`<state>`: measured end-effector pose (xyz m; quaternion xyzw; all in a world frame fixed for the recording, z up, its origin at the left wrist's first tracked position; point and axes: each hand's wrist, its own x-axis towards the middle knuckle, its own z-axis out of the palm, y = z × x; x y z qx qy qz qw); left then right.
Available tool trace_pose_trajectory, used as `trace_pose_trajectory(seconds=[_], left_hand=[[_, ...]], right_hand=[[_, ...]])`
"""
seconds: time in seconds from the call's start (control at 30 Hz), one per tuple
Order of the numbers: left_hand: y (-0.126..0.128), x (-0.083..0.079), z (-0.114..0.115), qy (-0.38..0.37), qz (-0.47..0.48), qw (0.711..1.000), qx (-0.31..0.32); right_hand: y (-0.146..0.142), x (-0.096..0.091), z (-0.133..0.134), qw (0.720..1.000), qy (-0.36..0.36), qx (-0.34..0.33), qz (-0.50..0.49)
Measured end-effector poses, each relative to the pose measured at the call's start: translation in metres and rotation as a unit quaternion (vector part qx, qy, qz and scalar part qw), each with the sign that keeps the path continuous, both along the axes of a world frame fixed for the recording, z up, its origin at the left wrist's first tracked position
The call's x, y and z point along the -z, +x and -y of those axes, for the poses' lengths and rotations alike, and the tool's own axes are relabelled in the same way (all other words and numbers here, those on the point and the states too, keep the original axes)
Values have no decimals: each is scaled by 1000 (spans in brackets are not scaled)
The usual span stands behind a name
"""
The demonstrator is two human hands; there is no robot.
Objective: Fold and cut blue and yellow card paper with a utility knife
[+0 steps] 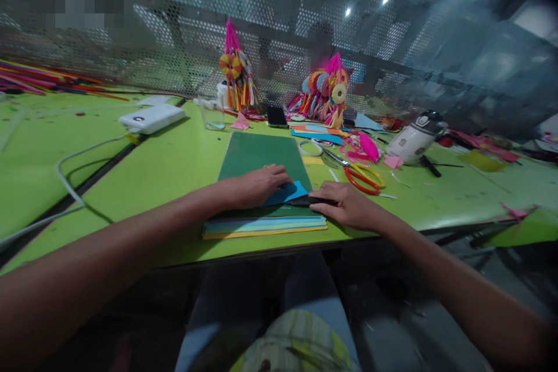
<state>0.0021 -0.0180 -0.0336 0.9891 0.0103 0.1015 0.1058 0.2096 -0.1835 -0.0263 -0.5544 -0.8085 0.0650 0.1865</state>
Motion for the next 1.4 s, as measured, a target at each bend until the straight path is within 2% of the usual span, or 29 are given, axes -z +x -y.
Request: trace_pose_trajectory(seconds=[0.33,0.5,0.73,0.97,1.23,1.4], left_hand=[[1,0,0,12,0,1000,-3],[1,-1,1,4,-6,1000,-4],[-1,-2,3,-3,-9,1000,-7],[-1,-3,3,-15,-12,1000,-7],[-14,-15,-9,-96,-30,994,31],[-19,-13,-18,-156,-19,986,60]], right_hand=[[-12,1,-3,1000,19,5,22],[-10,0,1,1000,3,7,5],[-22,-6,-10,999,3,-7,39],[-19,-9,-1,999,-10,-2,32],[-13,-13,-6,999,-27,-19,32],[-16,-16,-10,998,-33,-21,52]])
